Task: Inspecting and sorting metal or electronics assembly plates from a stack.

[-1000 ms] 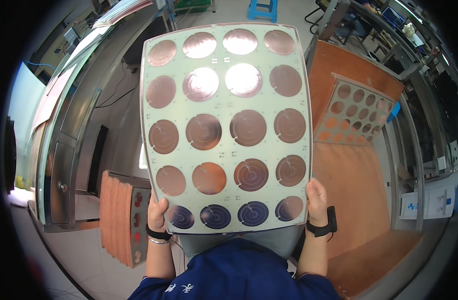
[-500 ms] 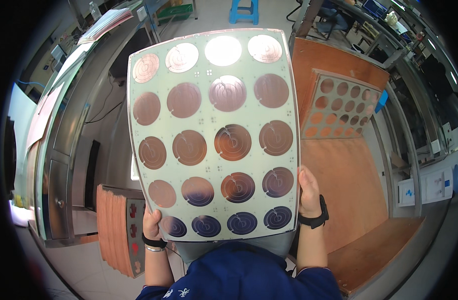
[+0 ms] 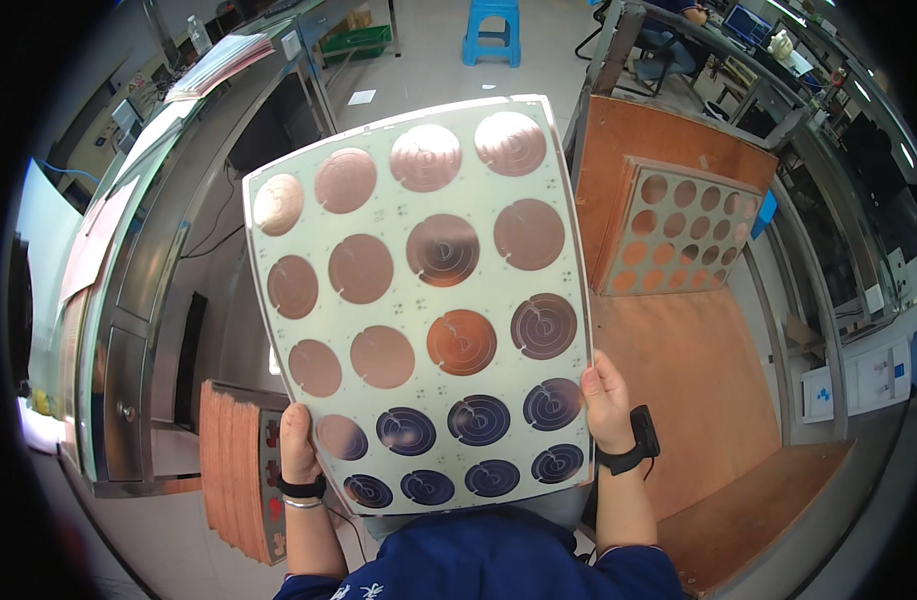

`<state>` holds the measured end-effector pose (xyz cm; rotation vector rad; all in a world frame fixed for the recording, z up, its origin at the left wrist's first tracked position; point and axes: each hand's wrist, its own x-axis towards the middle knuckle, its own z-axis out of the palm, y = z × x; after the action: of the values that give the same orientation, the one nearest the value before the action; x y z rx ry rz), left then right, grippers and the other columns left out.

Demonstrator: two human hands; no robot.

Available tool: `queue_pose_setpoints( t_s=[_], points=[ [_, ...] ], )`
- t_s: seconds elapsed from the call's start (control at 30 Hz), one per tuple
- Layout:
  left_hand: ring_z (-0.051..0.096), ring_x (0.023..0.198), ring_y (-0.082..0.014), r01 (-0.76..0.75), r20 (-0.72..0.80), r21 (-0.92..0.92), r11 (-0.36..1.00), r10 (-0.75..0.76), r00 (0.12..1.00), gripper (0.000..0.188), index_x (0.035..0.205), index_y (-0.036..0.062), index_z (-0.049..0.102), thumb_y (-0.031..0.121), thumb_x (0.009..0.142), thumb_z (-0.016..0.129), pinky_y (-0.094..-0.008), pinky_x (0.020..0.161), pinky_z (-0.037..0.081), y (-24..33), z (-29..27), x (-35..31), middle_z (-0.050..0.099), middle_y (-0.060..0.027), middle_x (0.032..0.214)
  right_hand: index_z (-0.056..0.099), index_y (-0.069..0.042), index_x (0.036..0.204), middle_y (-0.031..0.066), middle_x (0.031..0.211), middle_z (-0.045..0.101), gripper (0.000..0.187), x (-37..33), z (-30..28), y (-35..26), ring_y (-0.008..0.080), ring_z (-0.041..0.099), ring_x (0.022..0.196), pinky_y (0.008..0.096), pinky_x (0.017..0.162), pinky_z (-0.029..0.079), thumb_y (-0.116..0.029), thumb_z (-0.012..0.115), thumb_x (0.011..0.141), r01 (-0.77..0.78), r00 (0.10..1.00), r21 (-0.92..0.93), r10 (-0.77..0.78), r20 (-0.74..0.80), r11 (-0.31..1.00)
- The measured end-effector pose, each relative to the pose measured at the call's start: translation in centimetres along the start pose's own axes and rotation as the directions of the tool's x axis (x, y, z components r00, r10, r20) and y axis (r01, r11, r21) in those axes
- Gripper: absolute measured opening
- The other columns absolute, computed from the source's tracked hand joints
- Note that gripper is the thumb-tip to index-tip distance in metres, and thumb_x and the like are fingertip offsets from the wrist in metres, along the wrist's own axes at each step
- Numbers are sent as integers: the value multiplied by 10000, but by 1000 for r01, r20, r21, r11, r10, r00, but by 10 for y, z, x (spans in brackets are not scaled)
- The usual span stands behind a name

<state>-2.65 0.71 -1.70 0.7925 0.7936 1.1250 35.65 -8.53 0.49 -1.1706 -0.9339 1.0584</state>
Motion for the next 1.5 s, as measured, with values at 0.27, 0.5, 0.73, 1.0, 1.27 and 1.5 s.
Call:
queue_pose_setpoints(
  t_s=[0.27, 0.5, 0.73, 1.0, 1.27, 1.5],
  points=[
    [376, 565, -7, -141, -128, 229, 963, 173, 976, 317, 993, 35, 593, 339, 912, 556, -162, 497, 273, -5, 7, -2, 490, 73, 680, 498, 20, 1160, 41, 1080, 566, 322, 6, 9, -3, 88, 511, 962, 236, 855, 405, -228, 467, 958, 62, 997, 79, -65, 36, 995],
    [455, 656, -27, -115, -117, 251, 961, 148, 982, 356, 988, -3, 588, 341, 892, 586, -172, 568, 356, -6, 0, -8, 562, 32, 798, 533, 27, 1106, 7, 965, 586, 276, 4, 6, -2, 53, 519, 822, 190, 735, 415, -194, 499, 944, 33, 999, 56, -34, 23, 998],
    [512, 734, -55, -116, -117, 246, 962, 148, 982, 360, 986, -17, 592, 329, 885, 601, -201, 645, 420, -10, -4, -12, 591, -2, 855, 574, 15, 1052, -69, 800, 537, 238, 1, -1, 1, -8, 388, 639, 141, 567, 293, -185, 522, 934, 8, 999, 33, -10, 36, 999],
    [543, 795, -76, -125, -36, 161, 979, 132, 991, 296, 992, -5, 607, 274, 894, 595, -231, 717, 446, -14, -10, -11, 614, -25, 908, 576, 9, 991, -8, 800, 575, 283, 15, -3, 2, 76, 519, 741, 221, 684, 420, -259, 504, 935, 0, 998, 333, -21, 61, 943],
    [558, 841, -90, -91, 33, 150, 985, 87, 996, 287, 1040, -3, 596, 254, 925, 539, -245, 740, 454, -2, 7, 8, 623, -34, 955, 477, 2, 1146, 72, 1044, 588, 364, 53, 5, -11, 131, 574, 903, 266, 782, 474, -306, 459, 952, 6, 998, 414, -29, 49, 910],
    [596, 944, -176, 39, 173, -74, 996, -25, 985, 563, 1165, -42, 508, 460, 943, 382, -314, 787, 505, 11, 0, 14, 608, -131, 1070, 482, 7, 1195, 94, 1111, 583, 317, 55, 7, 0, 152, 581, 966, 282, 845, 476, -208, 412, 973, -44, 998, 441, 59, -19, 896]
  ],
)
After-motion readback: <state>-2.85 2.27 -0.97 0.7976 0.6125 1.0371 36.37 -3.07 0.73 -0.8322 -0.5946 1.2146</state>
